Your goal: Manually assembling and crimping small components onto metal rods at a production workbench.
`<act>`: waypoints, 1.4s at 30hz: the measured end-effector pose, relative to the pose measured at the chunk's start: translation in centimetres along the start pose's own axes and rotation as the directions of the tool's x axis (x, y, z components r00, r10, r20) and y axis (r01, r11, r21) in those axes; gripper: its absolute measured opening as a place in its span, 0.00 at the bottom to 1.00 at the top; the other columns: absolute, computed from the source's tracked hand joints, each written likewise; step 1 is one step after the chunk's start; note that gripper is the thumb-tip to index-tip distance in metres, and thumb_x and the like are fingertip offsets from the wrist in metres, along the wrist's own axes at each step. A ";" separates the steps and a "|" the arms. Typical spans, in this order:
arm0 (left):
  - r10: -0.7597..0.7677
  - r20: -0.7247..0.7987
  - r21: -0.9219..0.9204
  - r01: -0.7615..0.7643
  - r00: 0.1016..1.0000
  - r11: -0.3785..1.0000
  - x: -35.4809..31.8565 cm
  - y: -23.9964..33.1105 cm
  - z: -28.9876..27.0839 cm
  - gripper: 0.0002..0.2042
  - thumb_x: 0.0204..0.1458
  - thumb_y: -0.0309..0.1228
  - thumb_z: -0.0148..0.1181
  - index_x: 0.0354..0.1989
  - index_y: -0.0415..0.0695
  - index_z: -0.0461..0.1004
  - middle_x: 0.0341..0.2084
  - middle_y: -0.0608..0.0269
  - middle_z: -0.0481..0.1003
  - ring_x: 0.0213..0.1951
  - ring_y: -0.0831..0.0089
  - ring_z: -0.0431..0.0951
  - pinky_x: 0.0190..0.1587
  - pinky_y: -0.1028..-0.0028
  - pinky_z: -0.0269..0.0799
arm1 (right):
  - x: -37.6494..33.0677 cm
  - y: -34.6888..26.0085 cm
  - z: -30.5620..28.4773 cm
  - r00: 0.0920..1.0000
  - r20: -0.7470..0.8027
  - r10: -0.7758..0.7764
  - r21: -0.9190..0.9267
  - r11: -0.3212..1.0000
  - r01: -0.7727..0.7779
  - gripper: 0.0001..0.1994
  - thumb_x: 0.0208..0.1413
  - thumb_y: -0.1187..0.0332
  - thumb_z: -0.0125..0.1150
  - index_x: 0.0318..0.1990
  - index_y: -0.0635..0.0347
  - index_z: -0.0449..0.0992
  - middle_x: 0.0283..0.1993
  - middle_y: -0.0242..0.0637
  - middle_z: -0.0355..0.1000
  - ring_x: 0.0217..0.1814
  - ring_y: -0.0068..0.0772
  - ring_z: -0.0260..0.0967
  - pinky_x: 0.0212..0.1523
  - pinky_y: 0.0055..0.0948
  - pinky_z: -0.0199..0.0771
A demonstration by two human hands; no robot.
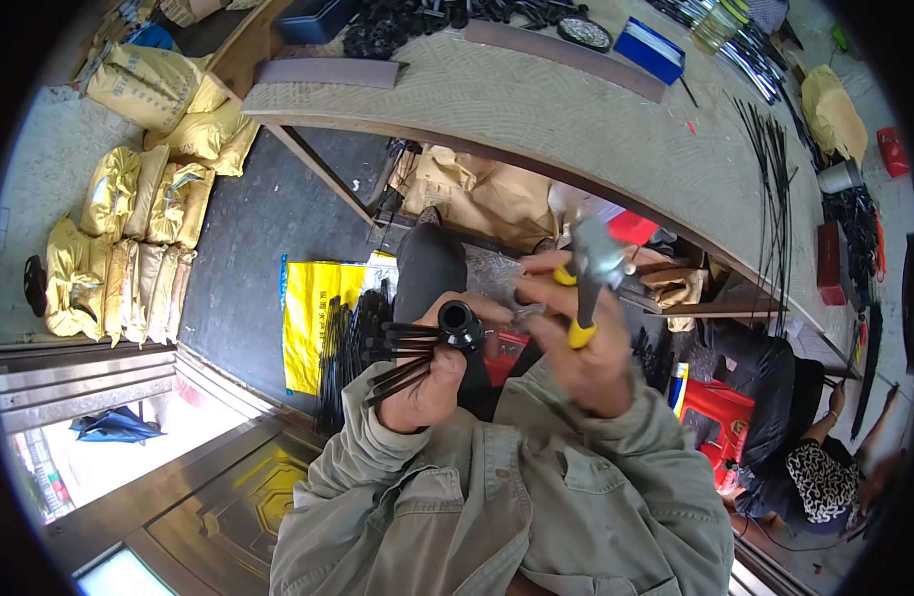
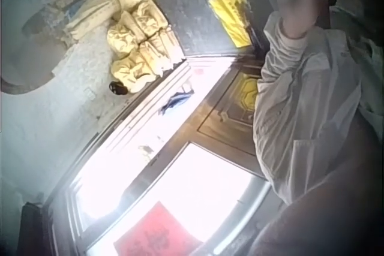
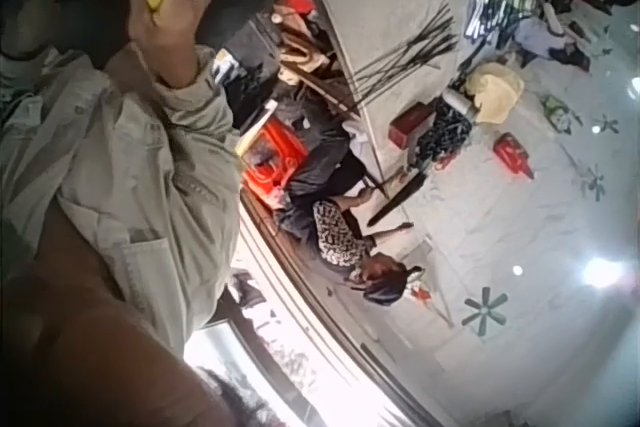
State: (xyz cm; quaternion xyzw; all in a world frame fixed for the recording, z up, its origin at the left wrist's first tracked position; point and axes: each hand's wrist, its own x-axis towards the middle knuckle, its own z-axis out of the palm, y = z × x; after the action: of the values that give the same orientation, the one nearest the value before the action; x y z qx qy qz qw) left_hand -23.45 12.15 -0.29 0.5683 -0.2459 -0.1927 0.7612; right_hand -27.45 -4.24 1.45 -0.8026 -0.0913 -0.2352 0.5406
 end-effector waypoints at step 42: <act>-0.119 -0.049 0.184 0.126 0.992 0.975 -0.5 -0.3 -1.4 0.38 0.50 0.62 0.38 0.51 0.34 0.62 0.38 0.60 0.68 0.30 0.79 0.68 0.35 0.79 0.64 | 2.0 -0.7 -5.1 0.748 0.663 -0.027 -0.532 0.687 0.496 0.09 0.43 0.70 0.55 0.33 0.64 0.68 0.42 0.41 0.62 0.38 0.38 0.64 0.36 0.34 0.65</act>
State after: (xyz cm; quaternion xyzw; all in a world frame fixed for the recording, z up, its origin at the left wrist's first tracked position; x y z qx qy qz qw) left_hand -23.02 13.38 -0.99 0.6546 -0.2132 -0.2047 0.6958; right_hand -27.40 -8.86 4.55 -0.9498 -0.2879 -0.0603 0.1068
